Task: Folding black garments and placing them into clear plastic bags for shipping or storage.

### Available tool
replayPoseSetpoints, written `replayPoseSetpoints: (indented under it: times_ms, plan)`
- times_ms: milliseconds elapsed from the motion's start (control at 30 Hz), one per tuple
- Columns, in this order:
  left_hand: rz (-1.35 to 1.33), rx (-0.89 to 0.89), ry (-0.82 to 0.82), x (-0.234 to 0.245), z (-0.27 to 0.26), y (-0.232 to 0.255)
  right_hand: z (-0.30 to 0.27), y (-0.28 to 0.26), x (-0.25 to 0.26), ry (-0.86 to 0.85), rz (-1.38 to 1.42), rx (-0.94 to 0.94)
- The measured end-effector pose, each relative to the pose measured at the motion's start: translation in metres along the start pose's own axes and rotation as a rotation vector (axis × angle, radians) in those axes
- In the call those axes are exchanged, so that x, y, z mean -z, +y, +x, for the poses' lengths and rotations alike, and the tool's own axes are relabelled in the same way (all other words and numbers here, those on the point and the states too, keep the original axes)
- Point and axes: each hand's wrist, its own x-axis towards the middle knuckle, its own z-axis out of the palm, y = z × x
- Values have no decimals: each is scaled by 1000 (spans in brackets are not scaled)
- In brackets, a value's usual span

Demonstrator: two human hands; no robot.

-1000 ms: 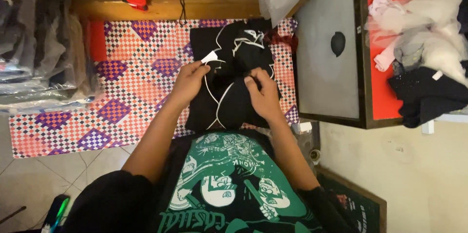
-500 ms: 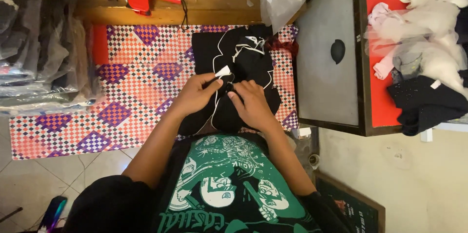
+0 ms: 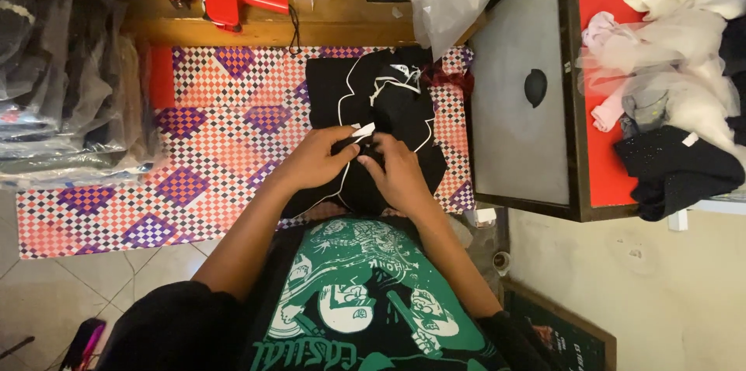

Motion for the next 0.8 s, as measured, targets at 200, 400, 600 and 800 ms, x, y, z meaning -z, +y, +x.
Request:
replayPoseSetpoints:
  times_ms: [200, 400, 600, 800]
  plan:
    - [56, -106, -31, 1, 4, 3, 0, 2, -2, 20, 163, 47]
    - [168, -155, 17, -6, 1, 0, 7, 6, -1, 90, 172, 46]
    - [216, -130, -17, -7, 0, 2, 12, 33, -26, 249, 81, 39]
    - [120, -66, 70, -18, 3, -24, 10, -5, 9, 309, -11, 142]
